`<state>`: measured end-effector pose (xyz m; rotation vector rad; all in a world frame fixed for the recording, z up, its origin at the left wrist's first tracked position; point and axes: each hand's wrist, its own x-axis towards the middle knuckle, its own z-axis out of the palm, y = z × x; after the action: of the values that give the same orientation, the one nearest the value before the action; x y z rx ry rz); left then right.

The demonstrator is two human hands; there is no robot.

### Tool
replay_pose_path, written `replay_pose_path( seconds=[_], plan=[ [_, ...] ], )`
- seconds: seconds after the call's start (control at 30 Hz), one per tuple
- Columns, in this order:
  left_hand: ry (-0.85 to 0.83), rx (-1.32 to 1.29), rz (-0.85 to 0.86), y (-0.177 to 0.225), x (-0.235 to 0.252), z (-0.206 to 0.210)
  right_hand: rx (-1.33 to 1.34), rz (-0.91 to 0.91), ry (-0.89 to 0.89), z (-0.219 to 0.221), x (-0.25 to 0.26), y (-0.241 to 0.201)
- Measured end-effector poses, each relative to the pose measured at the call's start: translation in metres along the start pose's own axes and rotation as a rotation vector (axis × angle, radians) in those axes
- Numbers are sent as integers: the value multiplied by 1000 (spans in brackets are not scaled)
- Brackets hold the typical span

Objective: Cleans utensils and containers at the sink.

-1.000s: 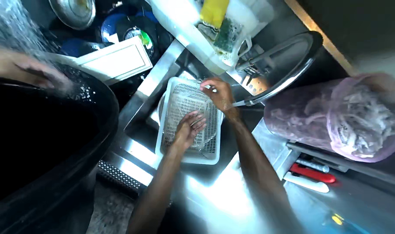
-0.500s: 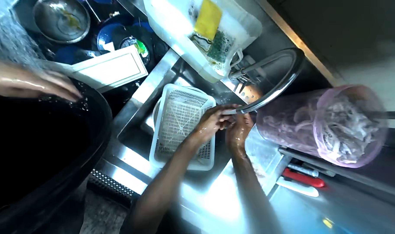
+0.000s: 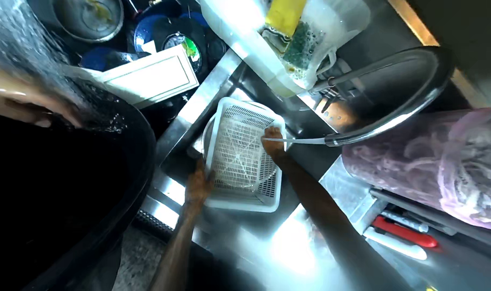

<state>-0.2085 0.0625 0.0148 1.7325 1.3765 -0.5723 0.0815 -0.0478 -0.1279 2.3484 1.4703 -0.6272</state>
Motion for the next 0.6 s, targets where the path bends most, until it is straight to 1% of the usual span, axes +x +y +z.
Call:
replay_pose_path(
  seconds=[0.07,0.17,0.3,0.43,0.6],
  plan=[
    [-32,46,-17,7,4,4,22,20,-69,5,2,-5],
    [-42,83,-25,14,9,6,84,157,-188,7,5,-6],
    [-13,130,5,13,11,0,161,227,-416,-18,1,-15],
    [-37,148,7,14,17,-2,168,218,-428,-22,-11,-14],
    [-45,173,29,11,23,-4,187,193,-538,-21,-14,-10]
  ],
)
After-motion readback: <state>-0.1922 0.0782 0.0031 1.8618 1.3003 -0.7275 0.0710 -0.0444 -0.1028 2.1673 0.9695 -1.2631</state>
